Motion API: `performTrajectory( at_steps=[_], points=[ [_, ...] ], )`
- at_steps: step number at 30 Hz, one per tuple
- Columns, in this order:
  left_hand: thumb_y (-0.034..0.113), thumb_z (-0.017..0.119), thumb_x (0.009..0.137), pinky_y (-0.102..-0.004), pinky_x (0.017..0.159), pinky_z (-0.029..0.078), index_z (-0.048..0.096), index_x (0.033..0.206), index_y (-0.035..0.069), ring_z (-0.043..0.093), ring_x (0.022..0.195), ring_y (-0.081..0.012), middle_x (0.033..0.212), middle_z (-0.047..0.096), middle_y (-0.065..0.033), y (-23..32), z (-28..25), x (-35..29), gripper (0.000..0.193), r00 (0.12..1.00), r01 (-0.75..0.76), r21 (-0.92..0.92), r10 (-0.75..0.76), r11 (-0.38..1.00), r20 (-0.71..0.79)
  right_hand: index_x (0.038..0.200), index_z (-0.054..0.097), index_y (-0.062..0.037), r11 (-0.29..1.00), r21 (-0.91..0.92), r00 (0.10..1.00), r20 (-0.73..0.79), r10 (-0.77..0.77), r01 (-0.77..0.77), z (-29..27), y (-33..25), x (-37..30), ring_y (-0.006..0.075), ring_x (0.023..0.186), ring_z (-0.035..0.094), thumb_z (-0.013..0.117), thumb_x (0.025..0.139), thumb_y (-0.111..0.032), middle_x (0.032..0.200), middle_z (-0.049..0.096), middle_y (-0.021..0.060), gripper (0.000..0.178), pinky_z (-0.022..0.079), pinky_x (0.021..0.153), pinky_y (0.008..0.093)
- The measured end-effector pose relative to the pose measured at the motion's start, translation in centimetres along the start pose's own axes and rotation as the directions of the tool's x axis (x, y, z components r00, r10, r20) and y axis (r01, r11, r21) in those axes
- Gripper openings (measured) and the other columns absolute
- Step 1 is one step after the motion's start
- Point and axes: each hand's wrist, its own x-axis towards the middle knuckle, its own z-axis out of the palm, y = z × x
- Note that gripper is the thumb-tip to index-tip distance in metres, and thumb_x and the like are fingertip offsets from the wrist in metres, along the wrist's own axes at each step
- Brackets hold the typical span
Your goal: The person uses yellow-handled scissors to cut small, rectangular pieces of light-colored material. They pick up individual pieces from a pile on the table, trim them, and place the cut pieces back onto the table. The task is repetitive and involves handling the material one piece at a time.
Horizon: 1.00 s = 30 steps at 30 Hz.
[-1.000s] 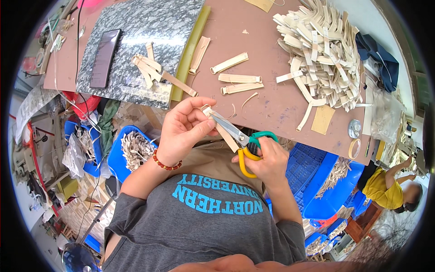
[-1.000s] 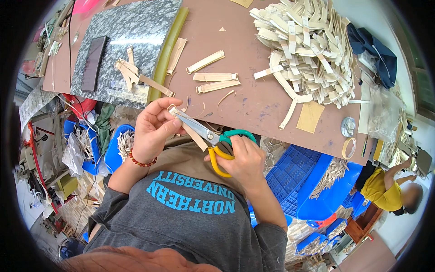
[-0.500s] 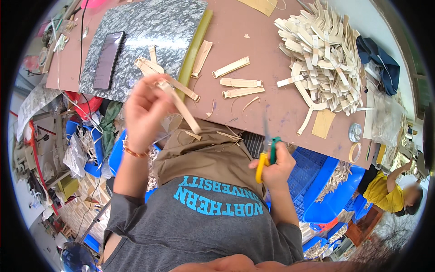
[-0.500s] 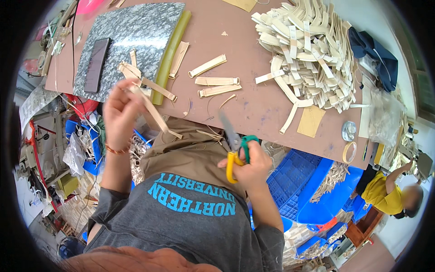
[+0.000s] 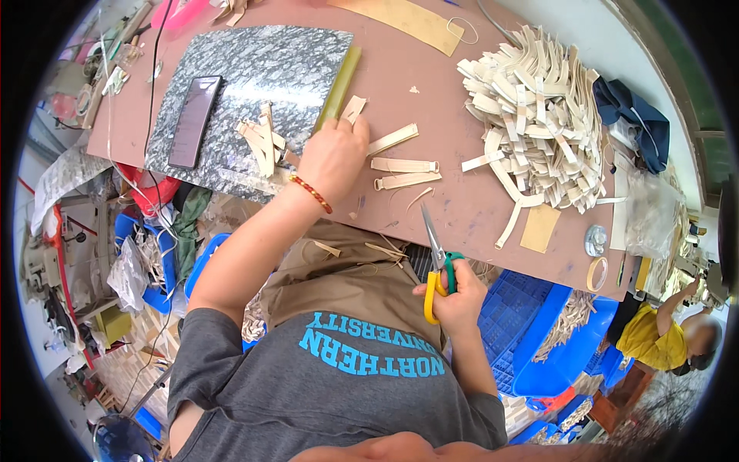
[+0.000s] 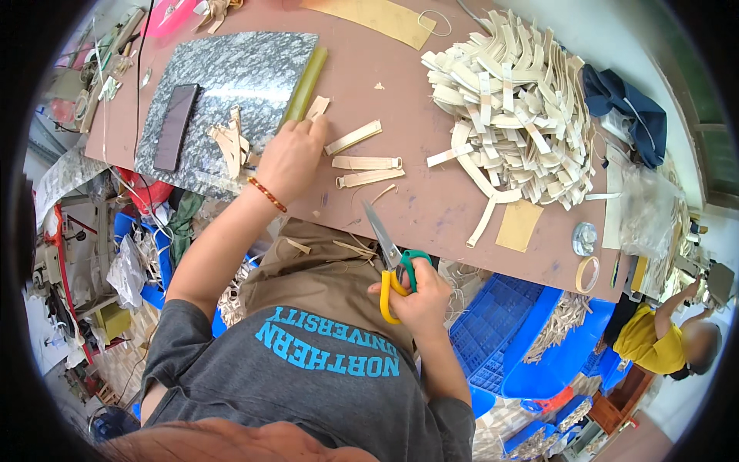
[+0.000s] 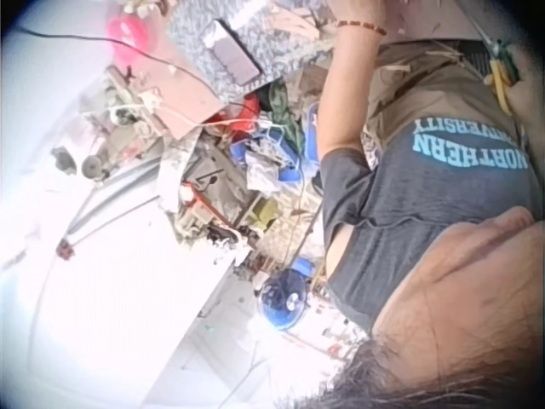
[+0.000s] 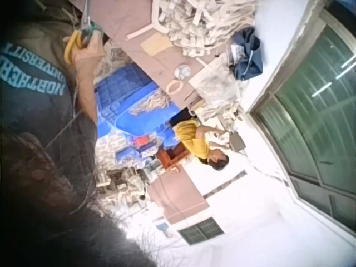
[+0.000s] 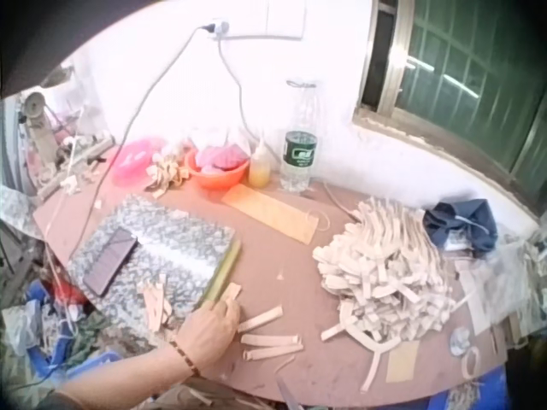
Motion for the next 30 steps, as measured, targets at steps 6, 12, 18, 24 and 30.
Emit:
performTrajectory(
  at_steps=[6, 12, 18, 24, 30],
  points=[
    [-0.006, 0.050, 0.076, -0.0404, 0.084, 0.045, 0.049, 0.116, 0.001, 0.054, 0.092, -0.0350, 0.093, 0.057, -0.0175, 0.5, -0.1, -0.2, 0.041, 0.997, 0.005, -0.166, -0.018, 0.986, -0.076, 0.078, 0.055, -0.0055, 0.999, 0.003, 0.999, -0.005, 0.045, -0.045, 0.1, 0.6, 0.5, 0.0111, 0.048, 0.040, 0.086, 0.055, -0.017, 0.056, 0.038, -0.0002, 0.040, 0.039, 0.046, 0.0278],
    [-0.006, 0.050, 0.078, -0.0433, 0.079, 0.047, 0.049, 0.119, 0.002, 0.055, 0.095, -0.0376, 0.103, 0.055, -0.0214, 0.0, -0.1, -0.4, 0.042, 0.992, 0.128, -0.367, -0.118, 0.921, 0.052, 0.082, 0.057, -0.0044, 0.941, -0.338, 0.999, 0.044, 0.012, 0.003, -1.7, -1.0, 0.9, 0.0225, 0.050, 0.054, 0.083, 0.061, -0.040, 0.059, 0.053, 0.0068, 0.049, 0.044, 0.049, 0.0355],
    [-0.004, 0.048, 0.081, -0.0467, 0.076, 0.048, 0.053, 0.098, -0.003, 0.058, 0.087, -0.0415, 0.099, 0.056, -0.0246, -1.0, -0.2, 0.3, 0.018, 0.977, 0.152, -0.279, -0.103, 0.948, 0.185, 0.084, 0.060, -0.0049, 0.819, -0.570, 0.984, 0.098, 0.149, -0.068, -2.6, -0.5, 0.2, 0.0305, 0.059, 0.061, 0.078, 0.065, -0.044, 0.066, 0.061, 0.0111, 0.047, 0.046, 0.053, 0.0386],
    [-0.005, 0.052, 0.077, -0.0428, 0.077, 0.052, 0.053, 0.090, -0.004, 0.062, 0.084, -0.0391, 0.088, 0.060, -0.0254, 1.2, -0.9, -0.3, 0.013, 0.991, 0.118, -0.133, -0.108, 0.984, 0.081, 0.084, 0.057, -0.0055, 0.871, -0.405, 0.914, 0.391, -0.111, 0.279, -0.3, -1.2, -0.7, 0.0311, 0.062, 0.063, 0.072, 0.069, -0.054, 0.071, 0.063, 0.0129, 0.053, 0.051, 0.055, 0.0409],
    [-0.003, 0.056, 0.078, -0.0384, 0.066, 0.051, 0.054, 0.109, -0.004, 0.064, 0.075, -0.0327, 0.082, 0.064, -0.0196, -0.7, 0.7, 0.1, 0.030, 0.987, 0.110, -0.420, -0.149, 0.901, -0.062, 0.082, 0.055, -0.0055, 0.824, -0.542, 0.972, 0.230, -0.043, 0.165, -0.3, -1.4, 1.1, 0.0303, 0.062, 0.063, 0.072, 0.070, -0.052, 0.069, 0.062, 0.0122, 0.051, 0.050, 0.054, 0.0401]
  ],
)
